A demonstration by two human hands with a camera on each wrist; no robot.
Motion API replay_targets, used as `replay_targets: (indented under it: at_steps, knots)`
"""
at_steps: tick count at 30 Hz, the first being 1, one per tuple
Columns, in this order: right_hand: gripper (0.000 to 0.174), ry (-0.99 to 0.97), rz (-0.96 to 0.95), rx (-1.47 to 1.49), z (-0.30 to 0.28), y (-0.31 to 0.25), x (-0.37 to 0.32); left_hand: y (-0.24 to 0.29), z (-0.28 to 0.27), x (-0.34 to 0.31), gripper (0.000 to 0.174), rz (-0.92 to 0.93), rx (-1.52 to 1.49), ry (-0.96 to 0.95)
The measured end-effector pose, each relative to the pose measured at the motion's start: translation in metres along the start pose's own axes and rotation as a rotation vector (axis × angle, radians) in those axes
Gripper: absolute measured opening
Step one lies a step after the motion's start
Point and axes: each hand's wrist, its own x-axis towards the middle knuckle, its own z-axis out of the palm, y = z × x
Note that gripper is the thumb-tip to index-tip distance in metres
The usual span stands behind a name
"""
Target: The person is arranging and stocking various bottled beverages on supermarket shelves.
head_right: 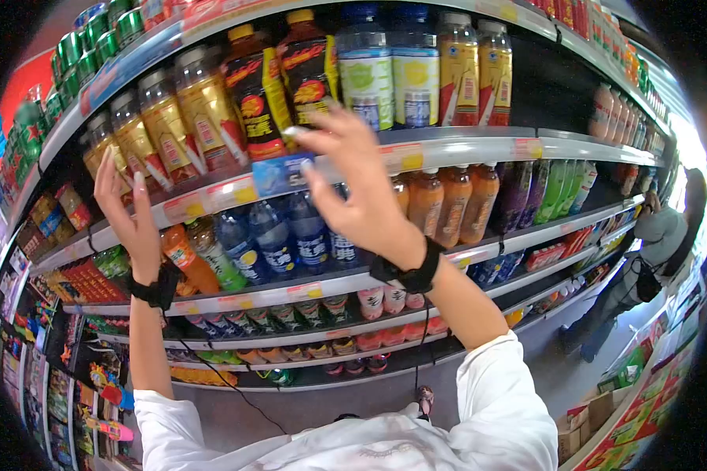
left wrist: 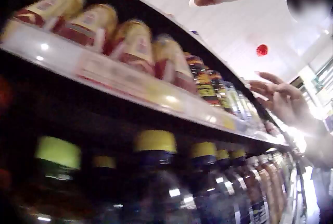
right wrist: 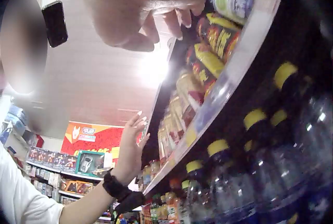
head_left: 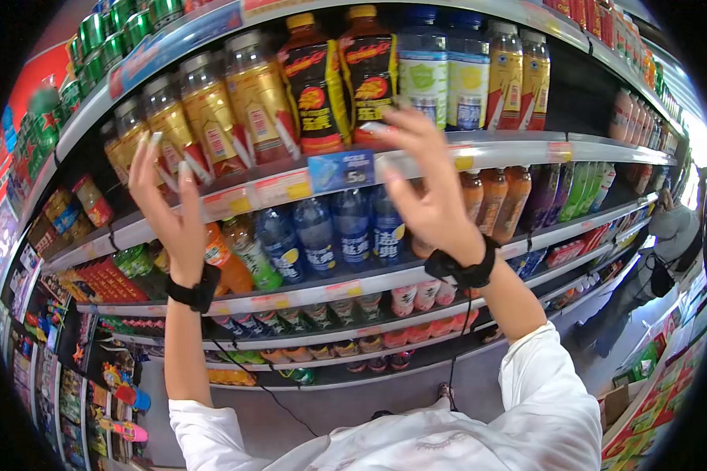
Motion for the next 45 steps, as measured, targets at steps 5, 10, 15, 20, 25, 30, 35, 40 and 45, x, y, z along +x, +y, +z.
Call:
replay_targets:
  at_steps: [5,10,15,20,25,30,35,40,45]
  knots:
    - [0.043,0.318,0.015,-0.283,-0.087,0.068,0.002,0.104,0.064,0.019,0.032,0.005,-0.256,-0.235]
    - [0.063,0.397,0.251,-0.262,-0.158,0.14,0.009,0.184,0.126,0.026,0.04,-0.084,-0.616,-0.467]
    - [0.082,0.165,0.537,0.122,-0.194,0.191,0.009,0.24,0.187,0.034,0.041,-0.043,-0.728,-0.502]
    - [0.075,0.19,0.582,0.29,-0.2,0.201,0.008,0.276,0.229,0.042,0.042,-0.031,-0.724,-0.484]
    - [0.073,0.266,0.533,0.388,-0.215,0.183,-0.001,0.298,0.243,0.048,0.045,-0.108,-0.723,-0.552]
    - [0.076,0.308,0.462,0.474,-0.218,0.185,-0.012,0.311,0.257,0.047,0.055,-0.108,-0.706,-0.516]
    - [0.087,0.288,0.283,0.273,-0.208,0.178,-0.036,0.319,0.271,0.043,0.067,-0.124,-0.761,-0.482]
    - [0.081,0.156,-0.121,0.093,-0.206,0.158,-0.033,0.309,0.263,0.036,0.074,-0.359,-0.825,-0.626]
    - [0.07,-0.091,0.179,0.511,-0.202,0.111,-0.018,0.303,0.24,0.009,0.08,-0.546,-1.103,-0.291]
